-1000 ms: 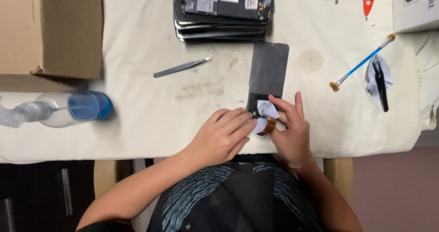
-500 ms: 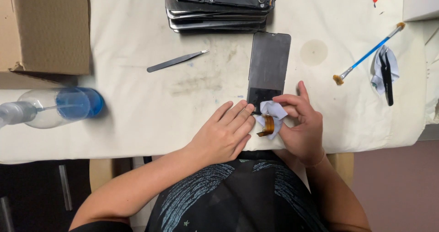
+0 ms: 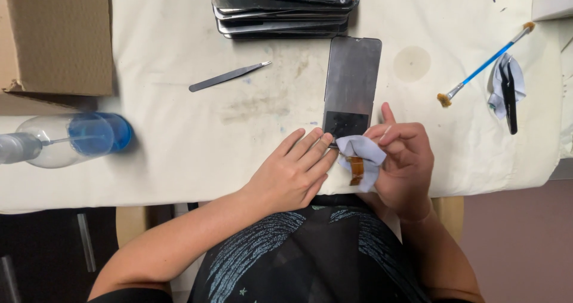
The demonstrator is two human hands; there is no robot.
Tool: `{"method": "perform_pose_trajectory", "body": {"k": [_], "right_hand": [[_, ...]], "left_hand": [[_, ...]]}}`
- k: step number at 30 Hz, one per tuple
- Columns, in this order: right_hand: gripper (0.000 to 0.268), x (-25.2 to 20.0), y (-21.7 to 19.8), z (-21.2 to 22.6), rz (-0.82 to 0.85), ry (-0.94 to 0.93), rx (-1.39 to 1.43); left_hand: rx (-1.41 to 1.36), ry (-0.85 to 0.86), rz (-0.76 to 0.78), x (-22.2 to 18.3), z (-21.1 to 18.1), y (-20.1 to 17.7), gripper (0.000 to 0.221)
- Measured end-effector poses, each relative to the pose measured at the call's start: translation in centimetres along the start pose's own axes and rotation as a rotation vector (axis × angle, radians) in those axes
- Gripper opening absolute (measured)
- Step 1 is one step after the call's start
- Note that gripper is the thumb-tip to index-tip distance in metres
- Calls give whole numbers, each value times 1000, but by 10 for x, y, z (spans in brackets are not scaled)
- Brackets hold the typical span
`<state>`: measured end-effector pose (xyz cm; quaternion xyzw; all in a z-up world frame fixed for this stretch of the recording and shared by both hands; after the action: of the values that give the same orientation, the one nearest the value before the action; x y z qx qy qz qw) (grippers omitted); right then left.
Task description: Cleaning mobile phone screen components using a brush and a cloth to remove dust and debris from connectors and surfaces.
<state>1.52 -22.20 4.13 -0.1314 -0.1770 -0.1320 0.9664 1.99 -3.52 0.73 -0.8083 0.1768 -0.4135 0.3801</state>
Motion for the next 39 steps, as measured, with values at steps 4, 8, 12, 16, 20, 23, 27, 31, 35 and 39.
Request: {"method": "perform_pose_trajectory", "body": {"k": [4, 8, 12, 16, 20, 23, 27, 31, 35, 39], "right_hand": [[15, 10, -4, 27, 2, 83, 50], [16, 1, -18, 18, 37, 276, 215], [13, -6, -11, 35, 132, 161, 148], [18, -11, 11, 51, 310, 40, 122], [25, -8, 9, 55, 326, 135, 283], [20, -6, -23, 29, -86, 256, 156], [22, 36, -48, -4, -163, 185, -348], [46, 63, -71, -24, -212, 173, -489], [62, 73, -134, -86, -184, 657, -1132], [52, 85, -111, -54, -180, 830, -878]], "left_hand": [[-3, 22, 43, 7, 0, -11, 37], [46, 60, 112, 8, 1, -13, 36], [-30, -19, 88, 11, 1, -16, 33], [-22, -42, -17, 18, 7, -13, 28], [-158, 5, -105, 20, 18, -19, 9], [-231, 25, -28, 20, 37, -34, 16], [-112, 109, 7, 35, 64, -55, 4], [-103, 51, 93, 41, 77, -66, 7], [-242, -85, 158, 25, 73, -64, 25], [-268, -233, 98, 17, 65, -55, 25]]}}
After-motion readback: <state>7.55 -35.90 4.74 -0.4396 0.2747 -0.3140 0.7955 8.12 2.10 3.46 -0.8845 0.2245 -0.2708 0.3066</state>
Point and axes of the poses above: each hand's wrist, its own x-axis towards the middle knuckle, its own y-axis out of the palm, z = x × y, the point moved 4 cm from there along x, towards the middle knuckle, and after that the axes turned 11 degrees about -z, right-handed, at the moved point
